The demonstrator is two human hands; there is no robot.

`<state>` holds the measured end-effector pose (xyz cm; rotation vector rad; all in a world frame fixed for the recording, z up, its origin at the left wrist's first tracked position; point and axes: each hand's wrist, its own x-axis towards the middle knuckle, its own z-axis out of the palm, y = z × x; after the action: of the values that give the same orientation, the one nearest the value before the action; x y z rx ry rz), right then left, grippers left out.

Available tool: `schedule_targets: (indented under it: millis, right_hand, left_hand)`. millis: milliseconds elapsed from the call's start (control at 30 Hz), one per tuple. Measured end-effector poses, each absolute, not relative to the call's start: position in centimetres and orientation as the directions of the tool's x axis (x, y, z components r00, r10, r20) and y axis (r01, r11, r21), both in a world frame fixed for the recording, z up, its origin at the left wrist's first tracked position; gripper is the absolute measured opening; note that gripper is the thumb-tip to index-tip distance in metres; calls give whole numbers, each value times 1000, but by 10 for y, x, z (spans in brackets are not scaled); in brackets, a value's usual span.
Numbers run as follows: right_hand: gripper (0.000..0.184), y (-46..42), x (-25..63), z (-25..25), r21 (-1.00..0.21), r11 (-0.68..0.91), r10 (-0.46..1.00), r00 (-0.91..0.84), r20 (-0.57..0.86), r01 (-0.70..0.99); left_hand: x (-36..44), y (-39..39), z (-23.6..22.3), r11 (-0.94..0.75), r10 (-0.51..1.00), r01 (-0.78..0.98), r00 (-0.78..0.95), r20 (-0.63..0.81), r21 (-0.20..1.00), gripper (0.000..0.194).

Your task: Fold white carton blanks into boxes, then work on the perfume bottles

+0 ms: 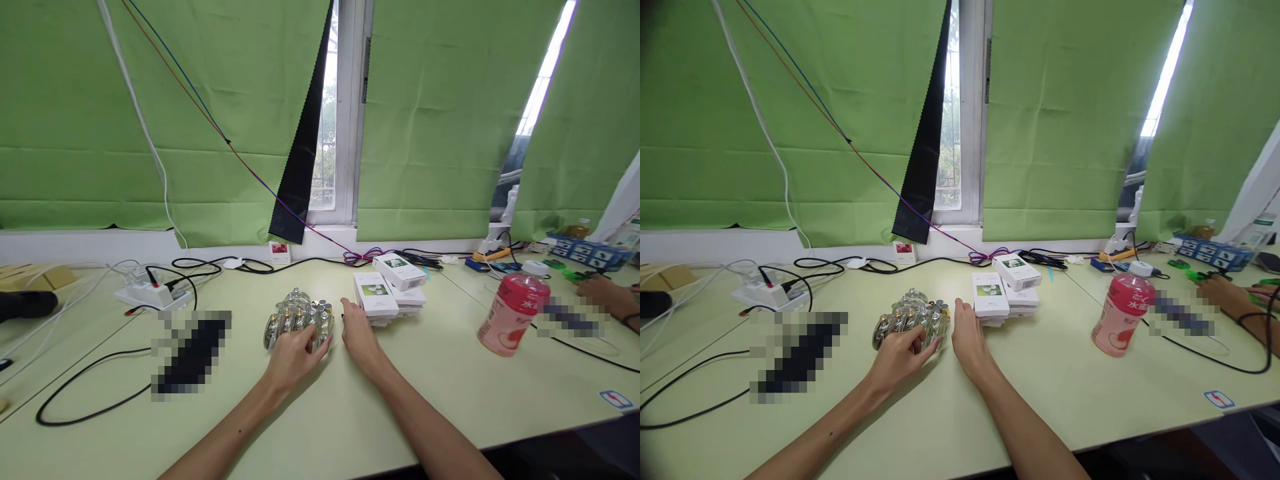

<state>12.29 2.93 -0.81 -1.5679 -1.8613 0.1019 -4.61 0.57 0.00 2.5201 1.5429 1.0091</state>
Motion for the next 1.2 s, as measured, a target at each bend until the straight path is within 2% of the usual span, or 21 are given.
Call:
schedule_targets:
  millis: [233, 533, 667, 900, 1200]
  right_hand:
    - [58, 26, 123, -9, -449, 213, 929, -37, 368, 868]
    - [66, 28, 121, -6, -563, 272, 934, -74, 349, 780]
    - [56, 29, 120, -2, -613, 333, 916, -92, 391, 717]
    - [39, 32, 117, -2, -627, 380, 892, -89, 444, 680]
    - [39, 38, 119, -5, -630, 410, 863, -56, 503, 660]
  left_hand:
    - [-45, 6, -1, -505, 811, 791, 298, 504, 344, 35]
    - [-45, 6, -2, -524, 791, 783, 301, 532, 335, 37]
    - [-45, 6, -2, -535, 782, 774, 302, 546, 338, 36]
    - [-45, 6, -3, -547, 770, 764, 300, 563, 341, 34]
    - [-46, 5, -3, -598, 748, 730, 358, 560, 332, 32]
